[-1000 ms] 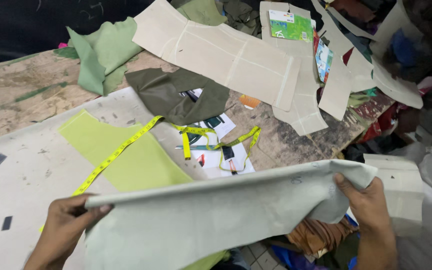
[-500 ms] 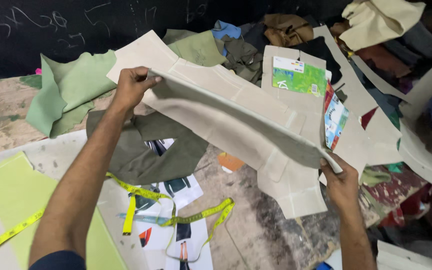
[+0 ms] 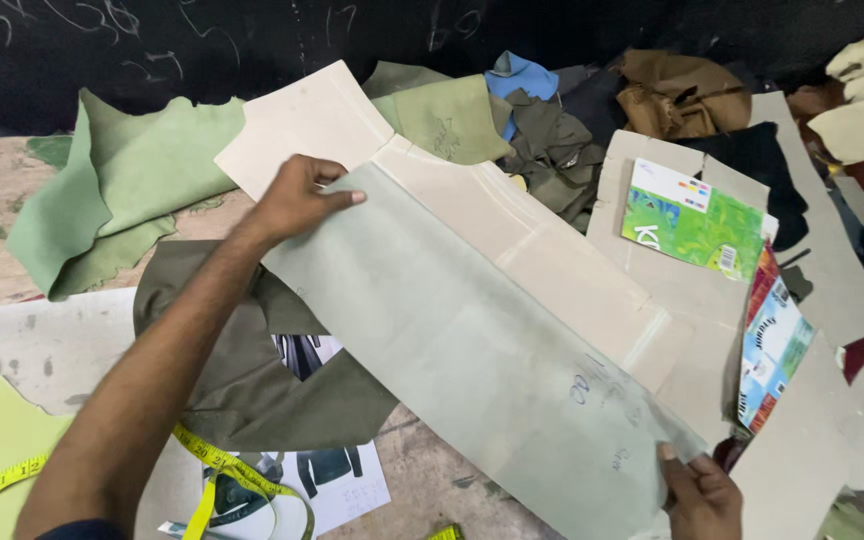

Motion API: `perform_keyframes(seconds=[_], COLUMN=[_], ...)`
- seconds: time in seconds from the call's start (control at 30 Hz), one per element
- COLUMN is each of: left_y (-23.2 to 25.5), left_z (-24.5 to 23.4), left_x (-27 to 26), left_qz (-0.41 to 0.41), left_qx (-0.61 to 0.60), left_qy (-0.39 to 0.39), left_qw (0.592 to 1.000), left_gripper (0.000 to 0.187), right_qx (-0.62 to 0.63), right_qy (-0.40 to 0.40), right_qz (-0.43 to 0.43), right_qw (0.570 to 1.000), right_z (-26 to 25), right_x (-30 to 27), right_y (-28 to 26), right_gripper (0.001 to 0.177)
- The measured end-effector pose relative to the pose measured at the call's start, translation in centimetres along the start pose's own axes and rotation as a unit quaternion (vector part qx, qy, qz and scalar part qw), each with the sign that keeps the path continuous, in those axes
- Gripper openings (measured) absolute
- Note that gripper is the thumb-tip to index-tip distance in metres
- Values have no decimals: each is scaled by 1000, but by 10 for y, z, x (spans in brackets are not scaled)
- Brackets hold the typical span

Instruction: The person aligns a paper pattern on a lime green fabric, marks the outline with chalk, and cuts the fabric along the marked lines using shears. They then measure and fold the cut fabric piece.

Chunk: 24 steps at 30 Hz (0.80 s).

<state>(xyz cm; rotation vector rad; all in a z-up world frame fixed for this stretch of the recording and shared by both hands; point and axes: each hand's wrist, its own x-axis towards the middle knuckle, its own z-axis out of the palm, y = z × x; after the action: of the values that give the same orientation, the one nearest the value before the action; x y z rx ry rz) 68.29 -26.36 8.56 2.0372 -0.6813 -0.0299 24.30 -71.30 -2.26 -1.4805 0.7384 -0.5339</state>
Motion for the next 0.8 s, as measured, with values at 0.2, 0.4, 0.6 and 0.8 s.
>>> perform_keyframes(seconds=[0.2,0.4,0.6,0.8], left_y=[-77,-37,2,-52], left_z=[41,0,-21,9], left_x=[43,84,99,40], left_qz=[-65,36,222,135], left_qx=[43,-37,-128,-82], left_qy=[-66,-107,27,80], left_qw=[995,993,966,984], left_gripper=[29,20,8,23], right_qx=[-52,-122,-188,-361], right_qy=[-11,61,57,-21], right_qz=[116,-91,-287,-382], right_qw=[992,986,937,850], right_z=[47,14,11,63], right_x=[14,0,-19,-27], right_y=[16,-53,-95,-31], right_gripper=[37,33,19,45])
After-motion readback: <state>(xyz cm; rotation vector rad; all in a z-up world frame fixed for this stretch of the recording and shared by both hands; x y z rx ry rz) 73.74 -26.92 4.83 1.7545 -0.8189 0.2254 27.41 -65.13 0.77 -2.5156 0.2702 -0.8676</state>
